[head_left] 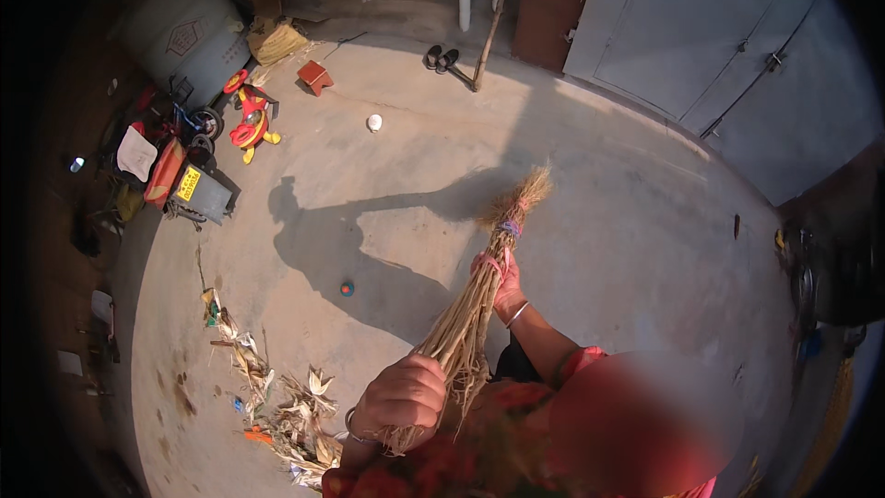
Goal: The person sweeps debris, such as corn husks and a plastic bottle, into a pile using a broom made of dried stalks in a courtyard containing piles of corn kernels.
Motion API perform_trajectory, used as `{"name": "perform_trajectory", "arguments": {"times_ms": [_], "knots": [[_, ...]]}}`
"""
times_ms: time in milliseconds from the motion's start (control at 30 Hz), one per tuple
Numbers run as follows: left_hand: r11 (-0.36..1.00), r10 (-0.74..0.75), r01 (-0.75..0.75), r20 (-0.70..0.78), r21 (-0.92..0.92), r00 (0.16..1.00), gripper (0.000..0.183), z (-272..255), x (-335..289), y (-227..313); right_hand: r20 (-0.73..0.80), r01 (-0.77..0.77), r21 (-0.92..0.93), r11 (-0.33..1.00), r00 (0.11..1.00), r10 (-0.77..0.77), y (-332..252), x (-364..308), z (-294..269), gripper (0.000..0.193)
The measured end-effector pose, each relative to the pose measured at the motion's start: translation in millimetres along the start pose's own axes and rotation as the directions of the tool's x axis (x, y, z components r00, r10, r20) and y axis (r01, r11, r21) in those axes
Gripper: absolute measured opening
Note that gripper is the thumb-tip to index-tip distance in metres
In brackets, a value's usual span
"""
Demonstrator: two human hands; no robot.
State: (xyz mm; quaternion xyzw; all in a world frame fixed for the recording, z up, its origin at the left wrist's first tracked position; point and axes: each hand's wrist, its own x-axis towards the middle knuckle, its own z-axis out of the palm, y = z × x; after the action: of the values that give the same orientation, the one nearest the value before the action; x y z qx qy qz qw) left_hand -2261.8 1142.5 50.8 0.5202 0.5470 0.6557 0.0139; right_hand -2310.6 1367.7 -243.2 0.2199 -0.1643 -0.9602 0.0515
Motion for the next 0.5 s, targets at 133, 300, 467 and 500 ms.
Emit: {"name": "perform_trajectory", "arguments": {"times_ms": [133, 300, 467, 500], "knots": [[0.995, -0.05, 0.026, 0.245, 0.099, 0.968, 0.014, -32.9, 49.9, -57.2, 0.089, -0.128, 0.139, 0.982, 0.989, 0.116, -14.3, 85.1, 32.3, 0.046], [0.976, -0.18, 0.14, 0.257, 0.168, 0.949, 0.01, -37.4, 100.0, -136.2, 0.108, -0.193, 0.238, 0.952, 0.979, 0.171, -47.0, 170.3, 59.9, 0.046], [0.974, -0.217, 0.211, 0.068, 0.082, 0.974, 0.016, -27.3, 143.7, -205.4, 0.111, -0.146, 0.238, 0.96, 0.986, 0.122, -111.7, 201.7, 51.1, 0.047], [0.972, -0.234, 0.234, 0.045, 0.019, 0.971, 0.017, -28.9, 155.2, -212.8, 0.045, -0.085, 0.248, 0.965, 0.996, 0.076, -128.5, 188.3, 47.8, 0.046]]}}
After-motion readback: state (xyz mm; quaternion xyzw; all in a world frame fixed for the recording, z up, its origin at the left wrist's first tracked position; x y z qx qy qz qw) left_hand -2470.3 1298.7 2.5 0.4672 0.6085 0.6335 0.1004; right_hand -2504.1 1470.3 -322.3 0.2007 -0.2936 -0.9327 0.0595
